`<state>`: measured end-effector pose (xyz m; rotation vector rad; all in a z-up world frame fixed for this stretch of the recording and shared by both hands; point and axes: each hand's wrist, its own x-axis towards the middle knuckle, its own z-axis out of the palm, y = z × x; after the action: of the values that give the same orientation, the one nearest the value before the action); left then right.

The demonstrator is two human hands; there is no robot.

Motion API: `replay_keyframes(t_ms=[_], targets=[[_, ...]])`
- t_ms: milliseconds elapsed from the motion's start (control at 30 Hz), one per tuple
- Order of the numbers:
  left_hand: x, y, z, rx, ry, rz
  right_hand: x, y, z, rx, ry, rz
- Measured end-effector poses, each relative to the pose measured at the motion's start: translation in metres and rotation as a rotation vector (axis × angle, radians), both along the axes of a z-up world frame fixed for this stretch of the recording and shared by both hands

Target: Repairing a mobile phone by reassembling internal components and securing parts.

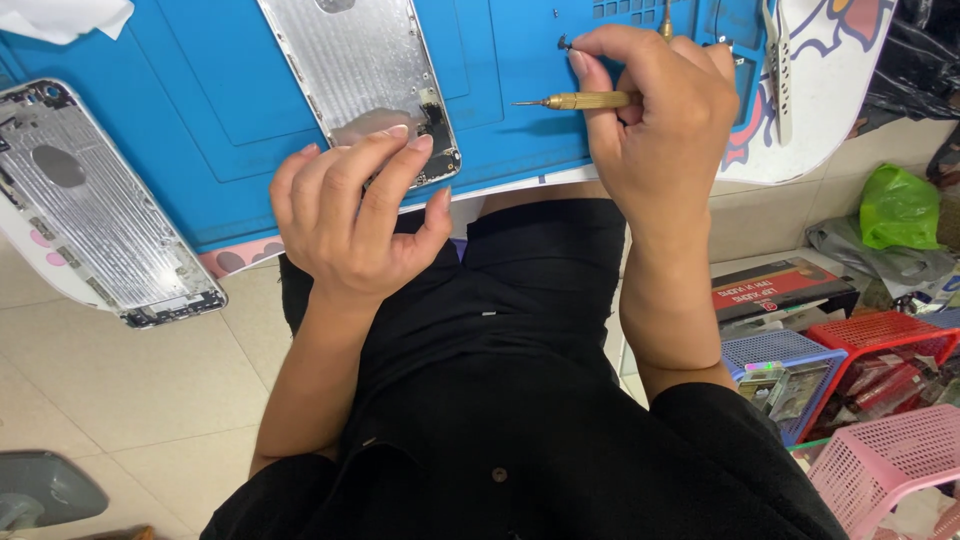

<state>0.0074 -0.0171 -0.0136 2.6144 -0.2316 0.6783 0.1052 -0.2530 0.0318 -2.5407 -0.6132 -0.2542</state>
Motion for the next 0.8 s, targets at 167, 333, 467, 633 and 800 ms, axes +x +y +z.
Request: replay_keyframes(t_ms=[167,333,467,633,800], targets=[[0.0,0.001,0.001,-0.005,0.0,-0.002,0.0,-0.002,-0.005,-0.009,-0.013,0.001],[0.0,0.001,0.003,-0.013,0.007,-0.011,-0.002,-0.006,-0.009,-0.018,0.011,0.0],[0.0,0.001,0.005,-0.016,0.018,-0.012,0.0,-0.001,-0.002,-0.007,0.0,0.007],[-0.001,0.001,0.005,-0.016,0.027,-0.016,0.0,-0.001,-0.001,-0.001,0.028,0.012],[0.0,0.001,0.004,-0.015,0.012,-0.011,0.001,0.0,-0.001,-0.006,0.015,0.03]])
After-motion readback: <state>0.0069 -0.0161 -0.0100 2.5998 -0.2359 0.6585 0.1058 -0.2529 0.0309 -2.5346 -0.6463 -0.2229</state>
